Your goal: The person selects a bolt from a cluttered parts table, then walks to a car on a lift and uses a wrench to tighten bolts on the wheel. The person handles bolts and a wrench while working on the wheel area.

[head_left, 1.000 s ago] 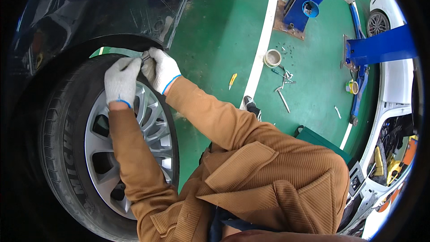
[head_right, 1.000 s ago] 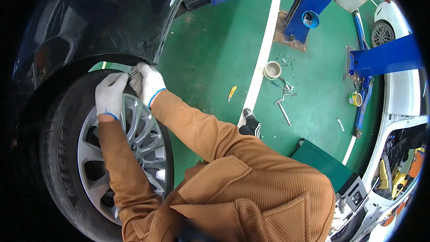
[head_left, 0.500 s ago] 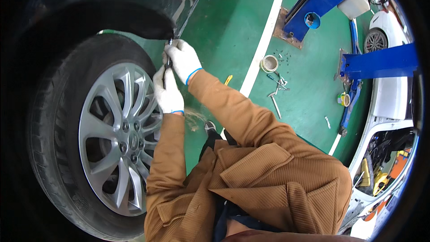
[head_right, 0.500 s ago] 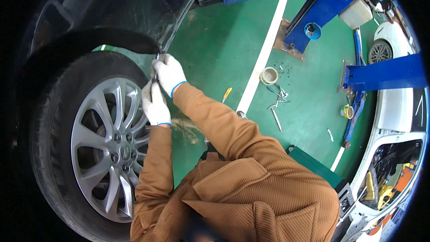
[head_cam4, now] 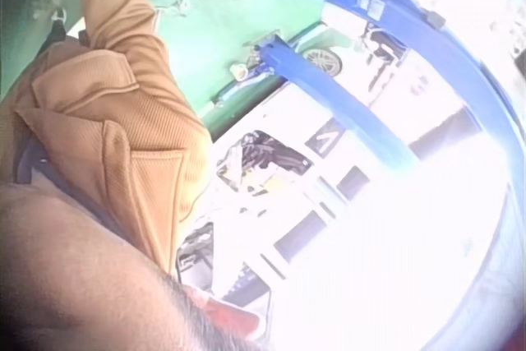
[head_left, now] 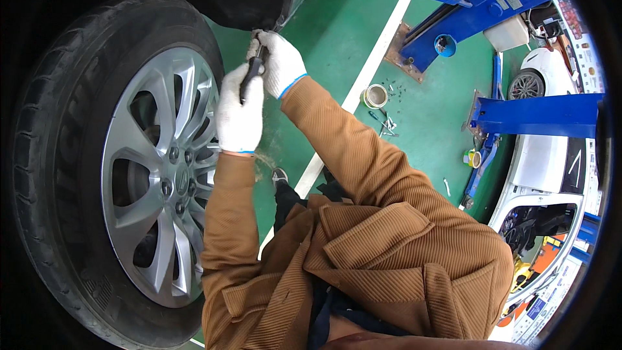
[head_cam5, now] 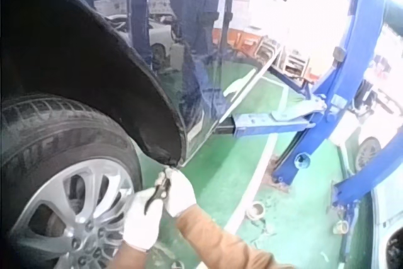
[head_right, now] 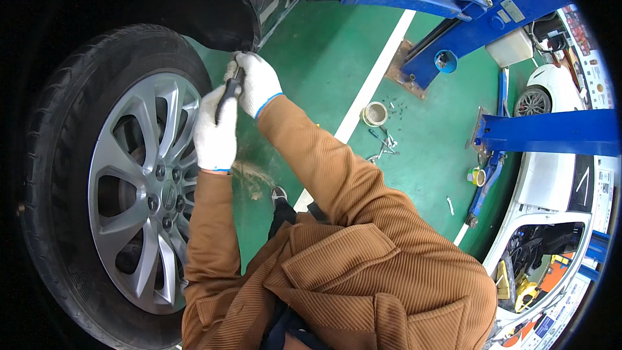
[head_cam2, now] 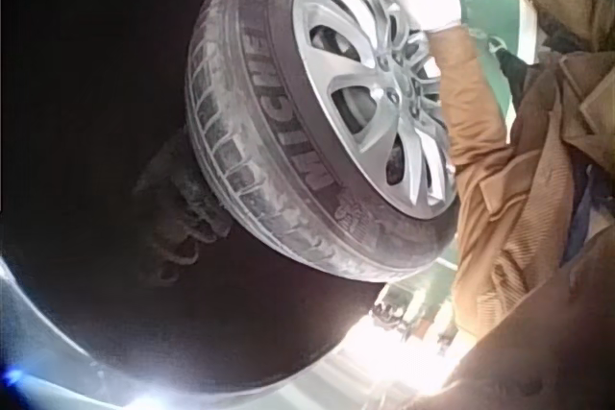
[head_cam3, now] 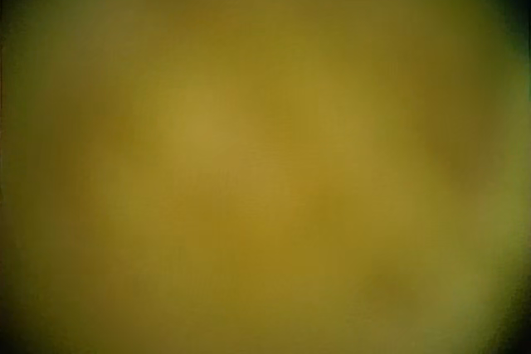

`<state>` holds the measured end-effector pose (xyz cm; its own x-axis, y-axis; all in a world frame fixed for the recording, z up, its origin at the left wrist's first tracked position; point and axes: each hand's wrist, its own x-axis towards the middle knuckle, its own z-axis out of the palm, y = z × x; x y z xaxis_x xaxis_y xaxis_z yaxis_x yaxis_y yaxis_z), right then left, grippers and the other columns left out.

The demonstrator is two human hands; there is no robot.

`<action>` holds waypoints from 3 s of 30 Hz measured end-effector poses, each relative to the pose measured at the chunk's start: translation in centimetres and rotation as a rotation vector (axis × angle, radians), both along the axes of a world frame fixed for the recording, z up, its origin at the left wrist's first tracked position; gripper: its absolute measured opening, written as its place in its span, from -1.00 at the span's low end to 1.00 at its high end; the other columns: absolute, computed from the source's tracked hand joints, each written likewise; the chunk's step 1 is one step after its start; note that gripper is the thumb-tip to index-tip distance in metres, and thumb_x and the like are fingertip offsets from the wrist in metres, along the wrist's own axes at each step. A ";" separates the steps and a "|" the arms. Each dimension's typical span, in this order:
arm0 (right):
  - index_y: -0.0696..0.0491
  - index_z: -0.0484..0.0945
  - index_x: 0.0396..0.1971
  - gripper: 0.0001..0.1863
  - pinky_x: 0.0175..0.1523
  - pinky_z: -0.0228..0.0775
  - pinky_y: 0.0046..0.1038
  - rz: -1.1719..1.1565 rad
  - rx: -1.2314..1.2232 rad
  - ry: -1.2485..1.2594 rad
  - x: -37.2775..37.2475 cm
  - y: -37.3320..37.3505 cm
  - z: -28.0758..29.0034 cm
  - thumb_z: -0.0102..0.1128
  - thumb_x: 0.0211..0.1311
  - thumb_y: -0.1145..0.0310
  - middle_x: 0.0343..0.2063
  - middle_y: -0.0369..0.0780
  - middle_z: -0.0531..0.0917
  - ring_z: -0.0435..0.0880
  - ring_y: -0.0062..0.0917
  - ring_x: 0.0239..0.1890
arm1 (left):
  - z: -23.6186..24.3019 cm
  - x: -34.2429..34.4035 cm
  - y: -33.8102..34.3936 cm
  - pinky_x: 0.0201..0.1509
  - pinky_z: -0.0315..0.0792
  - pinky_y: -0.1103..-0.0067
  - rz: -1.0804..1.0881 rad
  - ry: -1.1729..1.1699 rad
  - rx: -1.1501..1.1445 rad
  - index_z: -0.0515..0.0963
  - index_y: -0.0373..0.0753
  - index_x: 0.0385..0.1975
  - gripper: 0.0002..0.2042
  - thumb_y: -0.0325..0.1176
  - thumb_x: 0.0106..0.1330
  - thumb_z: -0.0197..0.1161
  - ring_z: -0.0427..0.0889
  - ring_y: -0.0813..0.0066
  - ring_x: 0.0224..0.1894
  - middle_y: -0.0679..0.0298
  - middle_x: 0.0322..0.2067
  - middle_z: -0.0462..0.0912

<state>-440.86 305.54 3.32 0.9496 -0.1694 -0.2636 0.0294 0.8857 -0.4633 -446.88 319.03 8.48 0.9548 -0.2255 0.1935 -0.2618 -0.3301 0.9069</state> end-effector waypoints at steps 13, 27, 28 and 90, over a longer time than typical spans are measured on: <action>0.14 0.61 -0.28 -0.65 -0.33 0.40 -0.43 -0.054 -0.484 0.184 0.4 0.9 2.5 0.05 0.61 0.17 -0.48 -0.21 0.67 0.62 -0.48 -0.46 | -3.6 0.1 0.3 -0.56 0.12 0.71 0.097 0.592 -0.699 0.57 -0.30 0.14 -0.74 -0.35 0.57 0.24 0.26 0.74 -0.64 0.45 -0.51 0.44; 0.15 0.58 -0.21 -0.66 -0.22 0.48 -0.37 0.002 -0.577 0.157 -0.7 0.9 2.4 -0.04 0.65 0.21 -0.48 -0.20 0.65 0.61 -0.44 -0.46 | -6.4 -1.1 1.3 -0.39 0.32 0.68 0.041 0.299 -0.324 0.55 -0.32 0.19 -0.69 -0.41 0.53 0.29 0.43 0.70 -0.48 0.43 -0.40 0.54; 0.15 0.58 -0.21 -0.67 -0.21 0.48 -0.36 0.018 -0.613 0.171 -0.8 0.8 2.9 -0.04 0.65 0.22 -0.48 -0.20 0.64 0.61 -0.43 -0.46 | -5.8 -1.6 1.1 -0.44 0.26 0.69 0.031 0.383 -0.376 0.54 -0.31 0.19 -0.70 -0.40 0.54 0.28 0.38 0.72 -0.52 0.44 -0.45 0.49; 0.20 0.66 -0.17 -0.58 -0.15 0.58 -0.24 0.612 -1.338 -0.087 -10.5 -2.6 3.9 0.11 0.59 0.09 -0.38 -0.01 0.75 0.76 -0.18 -0.36 | -8.4 0.5 1.9 0.03 0.52 0.47 -0.266 0.883 -1.239 0.55 -0.29 0.19 -0.71 -0.27 0.69 0.07 0.60 0.45 -0.15 0.26 -0.14 0.66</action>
